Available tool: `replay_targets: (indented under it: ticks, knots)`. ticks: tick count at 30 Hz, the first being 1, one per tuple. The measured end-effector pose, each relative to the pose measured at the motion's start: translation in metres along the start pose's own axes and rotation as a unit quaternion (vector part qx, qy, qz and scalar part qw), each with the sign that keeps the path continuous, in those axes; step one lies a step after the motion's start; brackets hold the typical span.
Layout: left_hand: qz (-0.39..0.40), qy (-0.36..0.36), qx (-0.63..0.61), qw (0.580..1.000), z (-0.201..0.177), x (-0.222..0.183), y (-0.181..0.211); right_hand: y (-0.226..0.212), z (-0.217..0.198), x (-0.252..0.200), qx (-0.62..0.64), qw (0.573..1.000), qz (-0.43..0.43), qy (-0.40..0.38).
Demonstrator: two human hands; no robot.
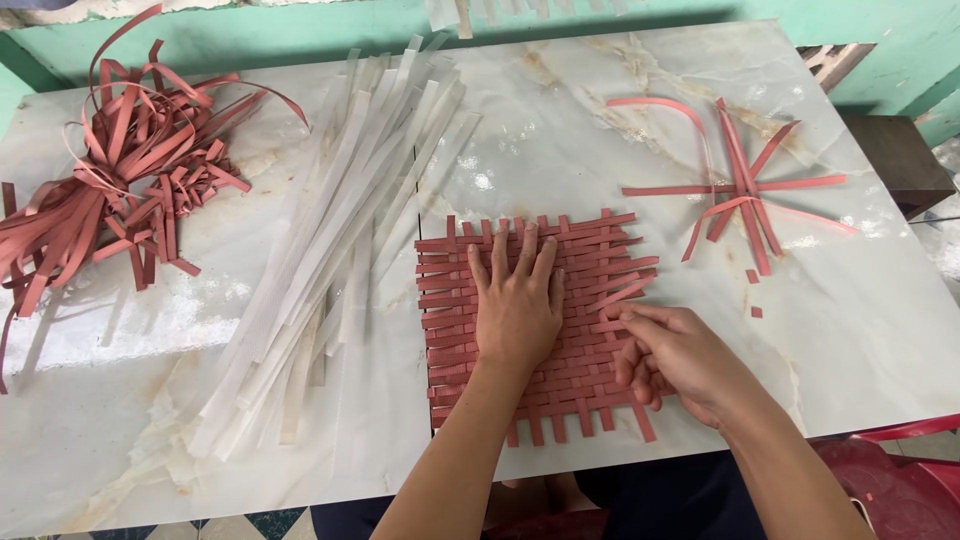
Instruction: Weaving pink plastic strips into a rectangular mat on a white table
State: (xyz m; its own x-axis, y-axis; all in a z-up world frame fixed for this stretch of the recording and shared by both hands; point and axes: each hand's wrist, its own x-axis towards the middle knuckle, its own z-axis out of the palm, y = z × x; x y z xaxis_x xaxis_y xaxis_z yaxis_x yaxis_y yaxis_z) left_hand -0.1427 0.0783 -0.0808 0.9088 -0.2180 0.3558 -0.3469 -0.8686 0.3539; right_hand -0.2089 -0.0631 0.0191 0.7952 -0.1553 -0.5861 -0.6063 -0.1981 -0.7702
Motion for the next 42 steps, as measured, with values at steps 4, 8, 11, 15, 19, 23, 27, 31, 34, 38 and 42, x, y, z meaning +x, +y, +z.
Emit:
replay_targets:
  ticks: [4,8,11,15,19,23,27,31,34,38,42]
  knots:
    - [-0.004,-0.005,-0.004,1.000,-0.001,-0.001,0.001,-0.011,0.002,-0.008,-0.028,1.000,0.011,0.007]
    - [-0.010,-0.008,-0.016,1.000,-0.003,0.001,-0.001,-0.021,-0.006,-0.006,-0.108,0.993,-0.022,0.034]
    - [-0.006,-0.006,-0.014,1.000,-0.002,-0.001,-0.001,-0.019,-0.012,0.011,-0.102,0.992,-0.061,0.034]
    - [-0.007,-0.016,-0.012,1.000,-0.004,0.000,0.000,-0.022,-0.014,0.032,-0.113,0.990,-0.076,0.022]
    - [-0.005,-0.019,-0.008,1.000,-0.008,0.001,0.000,-0.031,-0.012,0.039,-0.149,0.986,-0.069,0.018]
    - [-0.002,-0.021,-0.002,1.000,-0.007,0.000,0.001,-0.034,-0.013,0.045,-0.112,0.992,-0.057,-0.004]
    - [-0.006,-0.024,-0.004,1.000,-0.004,0.001,0.000,-0.031,-0.019,0.051,-0.021,0.998,-0.050,-0.020]
    - [-0.007,-0.026,0.000,1.000,-0.006,0.001,0.001,-0.034,-0.016,0.047,0.006,0.998,-0.050,-0.036]
    - [-0.005,-0.022,0.004,1.000,-0.007,0.001,0.001,-0.034,-0.016,0.049,0.006,0.997,-0.048,-0.057]
    - [-0.005,-0.023,0.009,1.000,-0.006,0.001,0.002,-0.035,-0.018,0.049,0.008,0.996,-0.050,-0.074]
    - [-0.005,-0.017,0.013,1.000,-0.002,0.001,0.001,-0.034,-0.017,0.052,0.005,0.995,-0.050,-0.082]
